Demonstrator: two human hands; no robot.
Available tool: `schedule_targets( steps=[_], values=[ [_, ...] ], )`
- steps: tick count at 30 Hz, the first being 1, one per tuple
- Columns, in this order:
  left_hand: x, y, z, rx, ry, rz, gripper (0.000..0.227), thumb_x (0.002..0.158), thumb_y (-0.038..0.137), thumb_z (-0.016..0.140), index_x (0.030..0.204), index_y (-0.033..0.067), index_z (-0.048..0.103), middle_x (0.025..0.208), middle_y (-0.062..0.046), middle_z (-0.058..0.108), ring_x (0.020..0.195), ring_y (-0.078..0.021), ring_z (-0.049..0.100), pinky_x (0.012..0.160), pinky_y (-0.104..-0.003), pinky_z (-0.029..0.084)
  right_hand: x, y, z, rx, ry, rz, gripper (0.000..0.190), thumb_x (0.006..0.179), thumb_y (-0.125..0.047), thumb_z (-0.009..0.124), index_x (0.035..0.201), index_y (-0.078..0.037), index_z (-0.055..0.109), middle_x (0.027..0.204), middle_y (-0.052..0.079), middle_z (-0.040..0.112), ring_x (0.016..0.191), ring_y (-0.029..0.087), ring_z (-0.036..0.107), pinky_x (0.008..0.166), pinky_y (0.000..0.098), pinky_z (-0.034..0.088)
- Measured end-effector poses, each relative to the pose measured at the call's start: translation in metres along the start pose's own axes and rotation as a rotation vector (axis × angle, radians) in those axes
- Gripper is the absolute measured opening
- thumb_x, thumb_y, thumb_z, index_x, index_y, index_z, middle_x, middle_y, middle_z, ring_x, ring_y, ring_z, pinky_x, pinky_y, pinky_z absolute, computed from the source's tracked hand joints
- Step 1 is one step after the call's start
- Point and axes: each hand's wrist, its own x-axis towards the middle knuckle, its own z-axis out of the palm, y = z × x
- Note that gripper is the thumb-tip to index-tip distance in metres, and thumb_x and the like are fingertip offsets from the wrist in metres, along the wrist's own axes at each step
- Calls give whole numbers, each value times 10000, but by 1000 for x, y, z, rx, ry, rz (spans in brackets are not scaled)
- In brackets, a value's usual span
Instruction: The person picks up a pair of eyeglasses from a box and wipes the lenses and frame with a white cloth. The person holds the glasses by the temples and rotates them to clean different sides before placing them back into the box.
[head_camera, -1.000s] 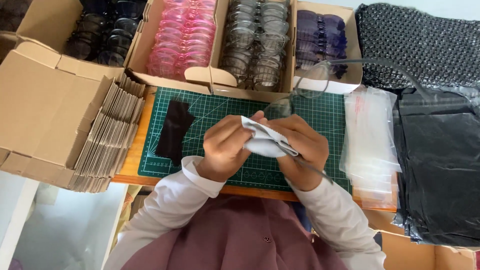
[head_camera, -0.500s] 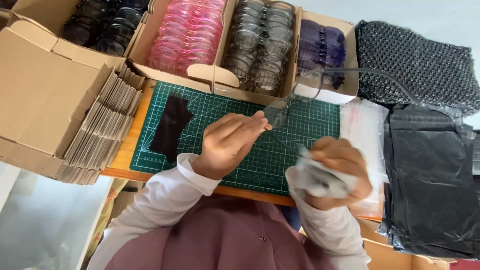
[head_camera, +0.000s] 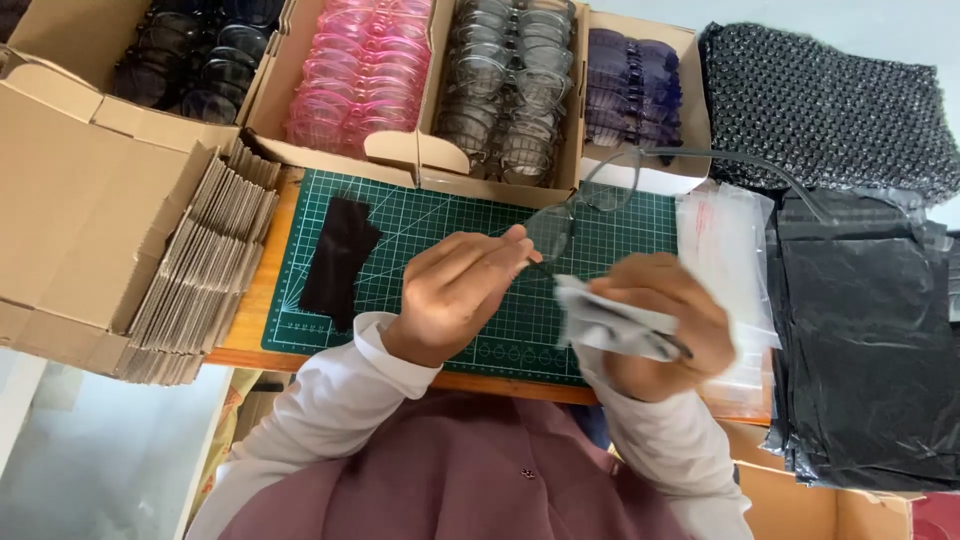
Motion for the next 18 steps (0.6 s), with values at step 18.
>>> schedule_targets(
  steps=[18],
  values=[
    [-4, -4, -12, -195, -99, -245, 133, 858, -79, 766, 990, -66, 776, 874, -206, 772, 788, -316, 787, 664, -366, 663, 23, 67, -43, -319, -39, 319, 93, 1017, 37, 723, 929, 34, 752, 853, 137, 706, 818, 157, 602, 896, 371, 540]
  ],
)
